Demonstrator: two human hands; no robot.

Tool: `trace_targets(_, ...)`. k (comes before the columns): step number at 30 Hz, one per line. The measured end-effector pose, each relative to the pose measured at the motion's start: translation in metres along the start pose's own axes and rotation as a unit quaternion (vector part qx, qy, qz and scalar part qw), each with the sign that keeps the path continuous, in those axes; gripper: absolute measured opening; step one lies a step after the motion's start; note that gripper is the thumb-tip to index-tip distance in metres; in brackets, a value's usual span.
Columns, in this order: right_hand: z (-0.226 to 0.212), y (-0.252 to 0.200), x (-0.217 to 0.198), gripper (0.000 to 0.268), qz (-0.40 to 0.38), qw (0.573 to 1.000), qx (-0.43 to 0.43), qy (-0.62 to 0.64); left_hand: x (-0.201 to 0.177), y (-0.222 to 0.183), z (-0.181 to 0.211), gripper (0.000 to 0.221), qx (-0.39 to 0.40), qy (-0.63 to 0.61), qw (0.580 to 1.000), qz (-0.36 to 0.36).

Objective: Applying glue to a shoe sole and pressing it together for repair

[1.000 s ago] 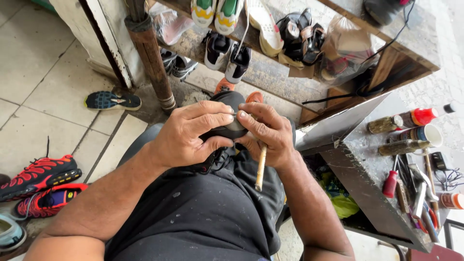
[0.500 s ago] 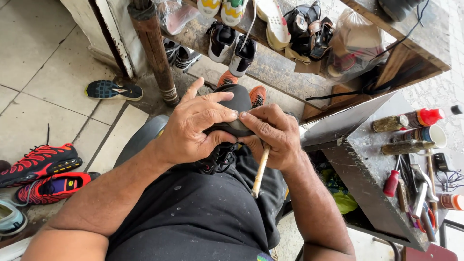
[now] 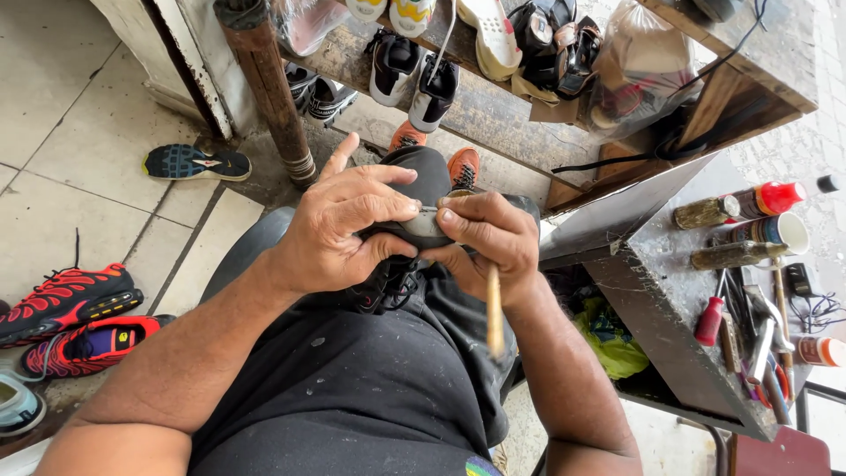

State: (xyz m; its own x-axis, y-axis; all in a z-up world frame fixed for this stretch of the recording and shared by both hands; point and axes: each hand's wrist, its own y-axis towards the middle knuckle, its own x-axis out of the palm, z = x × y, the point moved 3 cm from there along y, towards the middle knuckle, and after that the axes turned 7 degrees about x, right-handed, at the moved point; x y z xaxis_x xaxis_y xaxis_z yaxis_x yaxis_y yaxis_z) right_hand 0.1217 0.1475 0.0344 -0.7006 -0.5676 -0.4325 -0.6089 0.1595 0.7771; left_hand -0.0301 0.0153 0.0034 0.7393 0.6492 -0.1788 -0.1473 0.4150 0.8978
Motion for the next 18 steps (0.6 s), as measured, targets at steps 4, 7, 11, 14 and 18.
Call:
trace_targets(4,0.001,-0.006,-0.003,0.024,0.004,0.998,-0.038,-0.040,0.002,0.005,0.003,0.030,0.004,-0.001,1.000,-0.006)
trace_targets(7,0.002,-0.016,-0.011,0.018,-0.012,0.994,-0.068,-0.082,0.010,0.005,0.007,0.032,0.001,0.006,1.000,-0.003)
trace_targets(11,0.002,-0.027,-0.020,0.016,-0.005,0.990,-0.090,-0.104,0.021,-0.003,0.003,0.047,-0.046,-0.034,0.998,0.010)
trace_targets(14,0.002,-0.043,-0.027,0.015,0.020,0.993,-0.069,-0.098,0.025,-0.008,0.002,0.058,-0.061,-0.054,0.997,0.018)
trace_targets(18,-0.003,-0.063,-0.034,0.019,0.052,0.995,-0.030,-0.076,0.031,-0.014,0.004,0.048,-0.039,-0.068,0.997,0.014)
